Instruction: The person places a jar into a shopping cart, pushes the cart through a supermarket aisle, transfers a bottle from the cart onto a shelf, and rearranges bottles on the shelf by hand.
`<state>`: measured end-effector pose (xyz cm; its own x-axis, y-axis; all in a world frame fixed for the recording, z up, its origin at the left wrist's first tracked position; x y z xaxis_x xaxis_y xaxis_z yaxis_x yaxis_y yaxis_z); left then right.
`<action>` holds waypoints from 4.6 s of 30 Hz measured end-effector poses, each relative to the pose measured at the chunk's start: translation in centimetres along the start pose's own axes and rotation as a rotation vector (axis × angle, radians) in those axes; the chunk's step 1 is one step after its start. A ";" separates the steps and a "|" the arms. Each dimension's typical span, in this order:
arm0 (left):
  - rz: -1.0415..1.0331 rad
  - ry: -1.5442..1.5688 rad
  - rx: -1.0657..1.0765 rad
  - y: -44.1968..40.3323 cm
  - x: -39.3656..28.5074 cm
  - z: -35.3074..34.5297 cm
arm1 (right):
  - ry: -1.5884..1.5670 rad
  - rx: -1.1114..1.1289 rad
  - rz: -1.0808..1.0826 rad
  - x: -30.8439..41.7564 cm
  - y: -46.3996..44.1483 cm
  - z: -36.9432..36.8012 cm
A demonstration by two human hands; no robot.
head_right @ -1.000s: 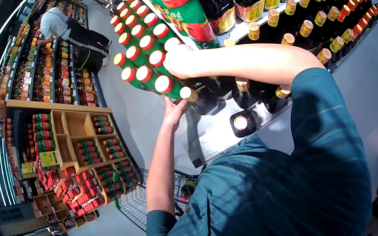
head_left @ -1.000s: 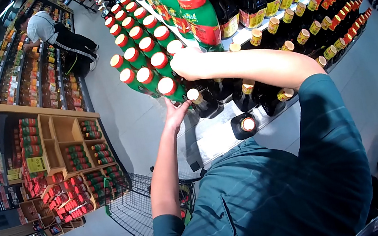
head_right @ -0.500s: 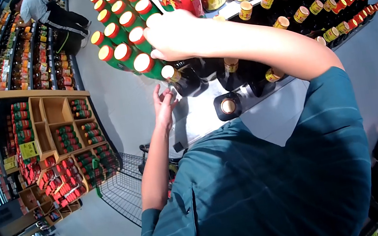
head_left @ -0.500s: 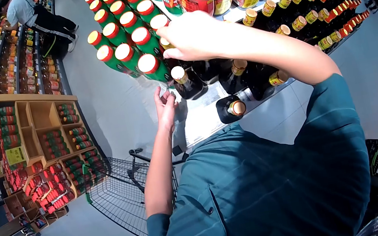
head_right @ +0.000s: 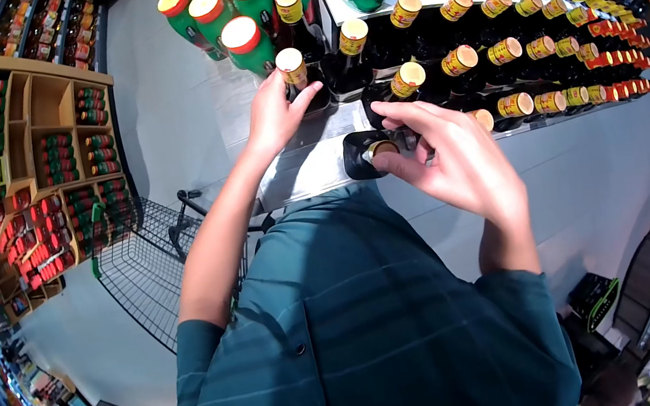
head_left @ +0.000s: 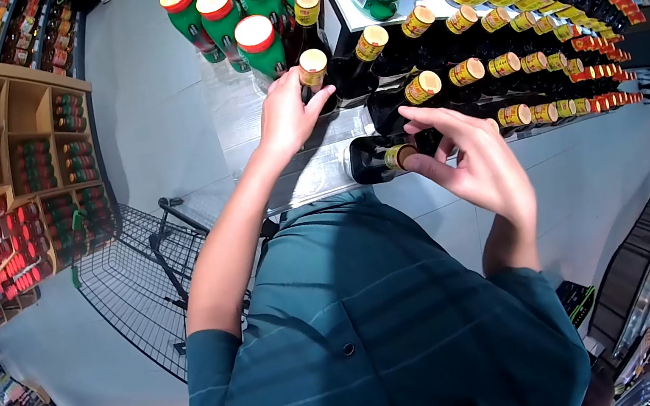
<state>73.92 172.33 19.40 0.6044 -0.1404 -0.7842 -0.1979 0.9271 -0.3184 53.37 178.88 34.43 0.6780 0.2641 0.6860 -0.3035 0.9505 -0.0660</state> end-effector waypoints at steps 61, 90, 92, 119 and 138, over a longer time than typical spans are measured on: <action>-0.076 0.231 0.231 2.8 -4.6 -0.9 | -0.156 -0.105 0.104 -4.7 1.4 -6.2; 0.038 0.104 -0.068 4.2 -4.6 0.5 | -0.228 0.007 0.083 -5.1 1.1 -7.5; 0.092 0.085 0.009 4.5 -3.3 -0.1 | -0.194 -0.073 0.127 -5.3 1.6 -7.1; 0.218 0.097 0.011 5.8 -0.5 -2.9 | -0.296 -0.194 -0.055 -8.1 2.2 -9.5; 0.123 -0.041 -0.139 3.1 2.5 -1.2 | -0.338 -0.238 0.012 -7.3 2.5 -8.9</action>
<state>73.85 174.42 15.84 0.5993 -0.0122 -0.8005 -0.3749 0.8791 -0.2941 53.57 180.82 22.84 0.4055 0.2449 0.8807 -0.1204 0.9694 -0.2141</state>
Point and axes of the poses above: each hand's wrist, its own y-axis away from the middle knuckle, its own z-axis out of the back of the hand, x = y × z, the point moved 10 cm from there along -y, towards the middle knuckle, and after that the axes turned 13 degrees about -x, right-handed, at the moved point
